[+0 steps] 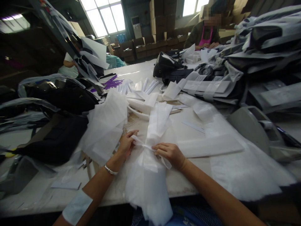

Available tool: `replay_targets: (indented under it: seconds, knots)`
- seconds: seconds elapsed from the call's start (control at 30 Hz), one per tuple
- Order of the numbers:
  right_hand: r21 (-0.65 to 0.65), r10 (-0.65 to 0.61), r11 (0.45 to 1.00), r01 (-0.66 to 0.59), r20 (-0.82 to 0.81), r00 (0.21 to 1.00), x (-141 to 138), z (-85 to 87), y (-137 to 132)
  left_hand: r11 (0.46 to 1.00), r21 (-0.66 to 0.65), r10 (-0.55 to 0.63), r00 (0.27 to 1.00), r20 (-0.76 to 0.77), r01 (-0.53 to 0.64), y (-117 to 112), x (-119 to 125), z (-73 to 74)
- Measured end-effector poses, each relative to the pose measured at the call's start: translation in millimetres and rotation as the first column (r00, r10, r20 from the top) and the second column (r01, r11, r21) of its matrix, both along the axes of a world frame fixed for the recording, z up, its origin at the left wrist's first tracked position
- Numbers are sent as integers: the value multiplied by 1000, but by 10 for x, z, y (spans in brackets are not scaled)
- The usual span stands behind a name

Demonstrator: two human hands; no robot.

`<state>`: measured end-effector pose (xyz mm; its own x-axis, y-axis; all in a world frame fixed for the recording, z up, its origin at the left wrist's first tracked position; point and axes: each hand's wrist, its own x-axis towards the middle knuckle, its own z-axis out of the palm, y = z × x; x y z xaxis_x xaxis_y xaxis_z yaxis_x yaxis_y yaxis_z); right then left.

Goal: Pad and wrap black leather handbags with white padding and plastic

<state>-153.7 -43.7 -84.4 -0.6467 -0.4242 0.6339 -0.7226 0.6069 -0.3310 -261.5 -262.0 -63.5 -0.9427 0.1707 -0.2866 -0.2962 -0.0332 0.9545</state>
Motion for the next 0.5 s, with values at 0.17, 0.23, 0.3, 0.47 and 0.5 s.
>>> replay_targets:
  seconds: [0.17,0.23,0.3,0.47,0.5]
  knots:
    - [-90,-2,996,16,156,988,62,32,71,997,27,72,993,98,-75,-179,10,-67]
    - [-161,-13,985,59,273,962,112,53,111,995,45,79,990,115,-85,-210,24,-58]
    - [-250,2,962,108,404,915,162,78,135,994,73,76,989,127,-86,-211,39,-48]
    - [-506,-5,782,363,578,816,185,217,20,983,178,31,991,129,-54,-162,91,-12]
    - [-545,-8,737,400,585,811,162,257,-30,979,199,14,993,117,-37,-153,110,7]
